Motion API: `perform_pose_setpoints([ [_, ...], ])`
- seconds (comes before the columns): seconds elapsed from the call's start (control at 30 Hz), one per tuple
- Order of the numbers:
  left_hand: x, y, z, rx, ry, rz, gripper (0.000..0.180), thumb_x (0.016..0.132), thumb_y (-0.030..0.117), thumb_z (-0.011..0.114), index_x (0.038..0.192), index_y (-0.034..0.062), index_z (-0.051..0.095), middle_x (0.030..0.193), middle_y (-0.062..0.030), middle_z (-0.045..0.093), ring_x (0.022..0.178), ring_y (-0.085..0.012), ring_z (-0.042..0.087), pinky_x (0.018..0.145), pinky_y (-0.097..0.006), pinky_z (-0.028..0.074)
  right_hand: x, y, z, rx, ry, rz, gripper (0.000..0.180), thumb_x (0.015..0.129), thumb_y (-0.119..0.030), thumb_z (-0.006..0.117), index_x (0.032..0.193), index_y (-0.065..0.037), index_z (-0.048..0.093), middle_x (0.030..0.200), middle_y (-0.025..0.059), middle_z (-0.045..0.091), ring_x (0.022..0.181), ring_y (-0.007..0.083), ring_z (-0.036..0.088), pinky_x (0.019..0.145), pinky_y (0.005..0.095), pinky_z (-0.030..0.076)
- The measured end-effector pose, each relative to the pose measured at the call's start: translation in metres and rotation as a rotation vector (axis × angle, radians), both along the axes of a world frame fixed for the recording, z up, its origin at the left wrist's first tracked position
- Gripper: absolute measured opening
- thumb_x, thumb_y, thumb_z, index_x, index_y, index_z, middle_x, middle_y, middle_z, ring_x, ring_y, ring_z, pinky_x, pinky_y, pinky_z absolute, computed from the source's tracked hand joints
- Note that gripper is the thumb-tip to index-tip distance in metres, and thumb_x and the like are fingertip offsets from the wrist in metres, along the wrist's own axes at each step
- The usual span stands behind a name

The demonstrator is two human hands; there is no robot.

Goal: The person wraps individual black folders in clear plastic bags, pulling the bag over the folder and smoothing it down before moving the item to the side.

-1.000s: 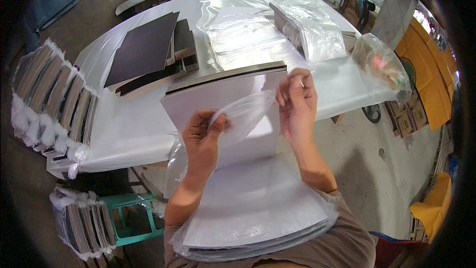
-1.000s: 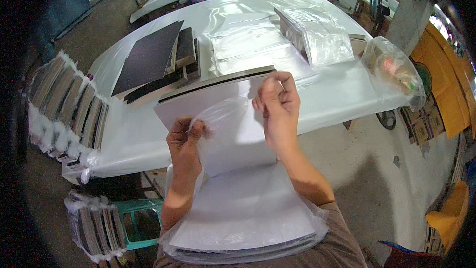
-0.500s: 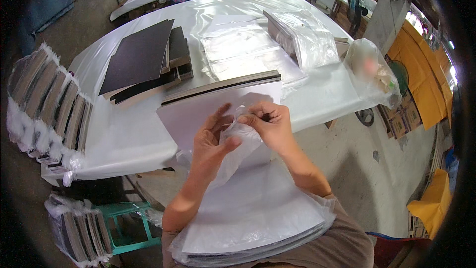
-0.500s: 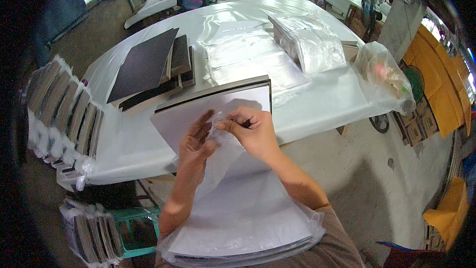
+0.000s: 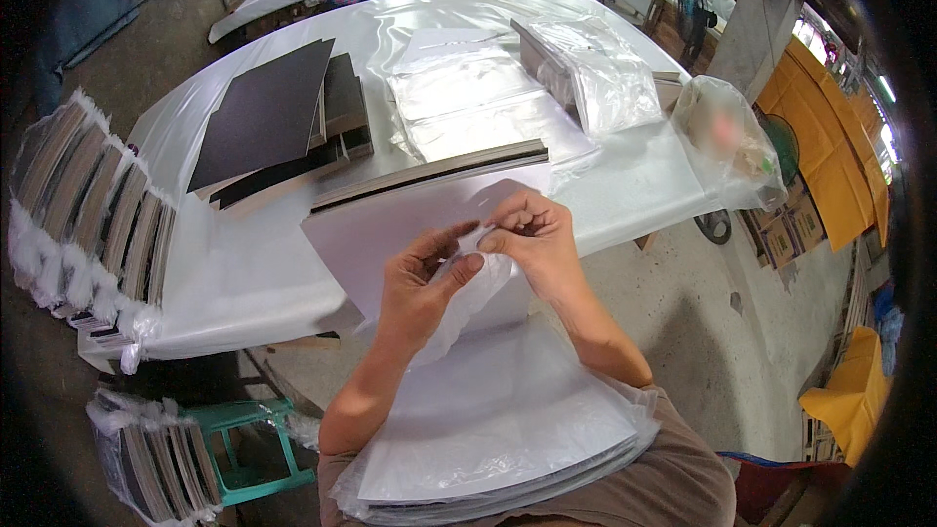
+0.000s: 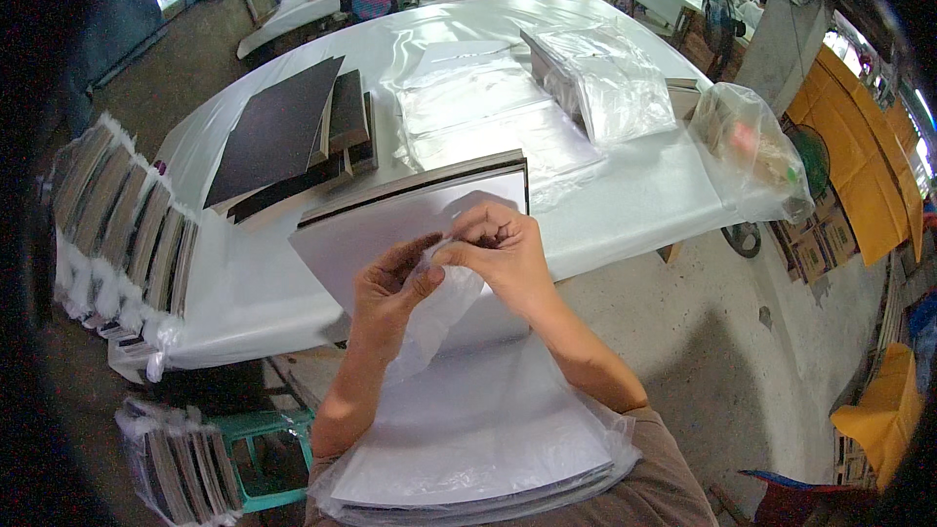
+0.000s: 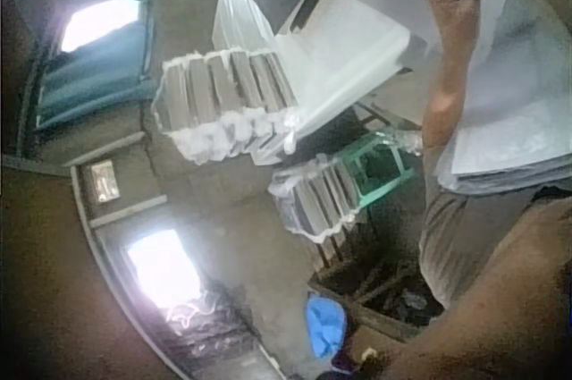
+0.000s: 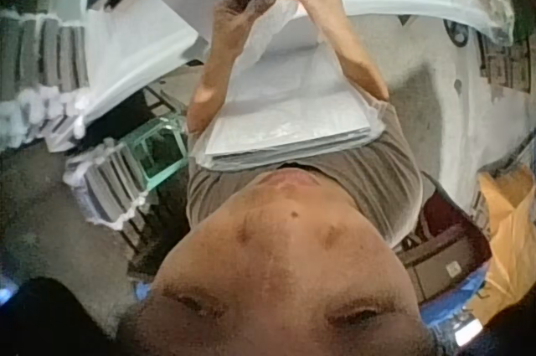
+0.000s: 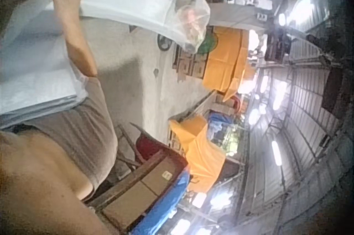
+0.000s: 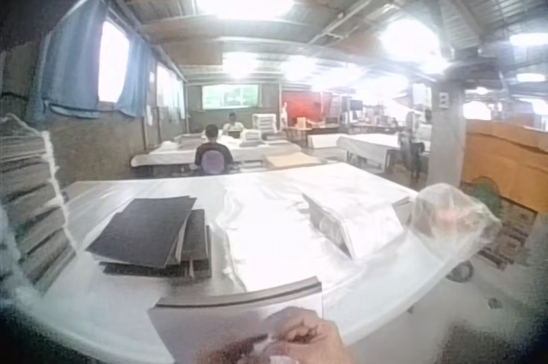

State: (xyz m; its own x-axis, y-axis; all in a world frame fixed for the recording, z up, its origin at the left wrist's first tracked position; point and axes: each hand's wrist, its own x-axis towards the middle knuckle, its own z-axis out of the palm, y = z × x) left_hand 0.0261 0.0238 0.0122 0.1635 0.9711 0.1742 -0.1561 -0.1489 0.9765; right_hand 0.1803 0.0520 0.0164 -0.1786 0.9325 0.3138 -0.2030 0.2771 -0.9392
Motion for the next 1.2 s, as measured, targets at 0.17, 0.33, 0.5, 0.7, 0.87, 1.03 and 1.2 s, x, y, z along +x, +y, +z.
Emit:
perform_pose_setpoints([
  [0.17, 0.001, 0.003, -0.004, -0.111, -0.204, 0.005, 0.03, 0.075, 0.01, 0.063, 0.103, 0.0012, 0.057, 0.09, -0.0023, 0.053, 0.083, -0.0091, 0.049, 0.072, -0.02, 0.04, -0.001, -0.01, 0.009, -0.056, 0.114, 0.082, 0.03, 0.066, 0.006, 0.065, 0.092, -0.002, 0.051, 0.073, -0.0007, 0.055, 0.07, 0.0052, 0.052, 0.062, 0.0184, 0.041],
  [0.33, 0.006, 0.005, -0.004, -0.078, -0.201, 0.015, 0.028, 0.074, 0.01, 0.064, 0.1, 0.0012, 0.058, 0.091, -0.0026, 0.054, 0.083, -0.009, 0.05, 0.074, -0.021, 0.039, -0.004, -0.007, -0.003, 0.03, -0.044, -0.055, 0.016, 0.075, -0.002, 0.06, 0.088, 0.0, 0.052, 0.074, 0.0012, 0.056, 0.072, 0.0068, 0.051, 0.064, 0.0203, 0.041],
  [0.5, 0.009, 0.009, -0.011, -0.104, -0.185, 0.114, 0.027, 0.072, 0.012, 0.067, 0.096, 0.0023, 0.058, 0.084, -0.0025, 0.056, 0.077, -0.0089, 0.05, 0.072, -0.021, 0.039, -0.009, -0.008, -0.006, 0.165, -0.197, -0.199, 0.011, 0.081, -0.01, 0.056, 0.083, 0.0, 0.053, 0.076, 0.0024, 0.055, 0.068, 0.0107, 0.05, 0.063, 0.023, 0.041],
  [0.7, -0.003, 0.007, -0.014, -0.254, -0.398, -0.267, 0.019, 0.072, 0.009, 0.067, 0.086, 0.0041, 0.054, 0.065, -0.0022, 0.056, 0.057, -0.0079, 0.049, 0.062, -0.02, 0.039, 0.004, -0.002, -0.008, 0.186, -0.049, -0.054, 0.017, 0.085, -0.024, 0.049, 0.087, -0.008, 0.052, 0.07, 0.0008, 0.05, 0.057, 0.0161, 0.047, 0.056, 0.0252, 0.042],
  [0.87, -0.006, -0.002, 0.002, 0.425, 0.547, 0.103, 0.014, 0.076, 0.013, 0.061, 0.086, 0.0055, 0.055, 0.056, -0.0037, 0.052, 0.05, -0.0116, 0.048, 0.057, -0.022, 0.039, 0.017, -0.009, 0.009, -0.503, 0.691, 0.567, 0.028, 0.081, -0.037, 0.052, 0.088, -0.01, 0.054, 0.078, 0.0053, 0.053, 0.069, 0.0175, 0.052, 0.058, 0.0281, 0.043],
  [1.03, -0.004, 0.001, 0.001, 0.454, 0.043, 0.22, 0.011, 0.081, 0.018, 0.056, 0.082, 0.0077, 0.056, 0.06, -0.0023, 0.053, 0.049, -0.0149, 0.048, 0.056, -0.027, 0.041, 0.008, -0.011, -0.009, 0.517, -0.305, 0.397, 0.029, 0.07, -0.028, 0.066, 0.081, -0.003, 0.059, 0.088, 0.011, 0.057, 0.081, 0.0253, 0.055, 0.072, 0.037, 0.043],
  [1.2, -0.046, -0.014, 0.001, -0.236, -0.993, -0.027, 0.021, 0.088, 0.023, 0.043, 0.08, 0.0082, 0.055, 0.062, -0.0029, 0.053, 0.051, -0.0127, 0.047, 0.047, -0.024, 0.042, 0.021, -0.012, -0.005, 0.553, 0.237, 1.288, 0.033, 0.064, -0.022, 0.071, 0.085, 0.002, 0.059, 0.095, 0.0136, 0.057, 0.085, 0.028, 0.055, 0.079, 0.0349, 0.041],
])
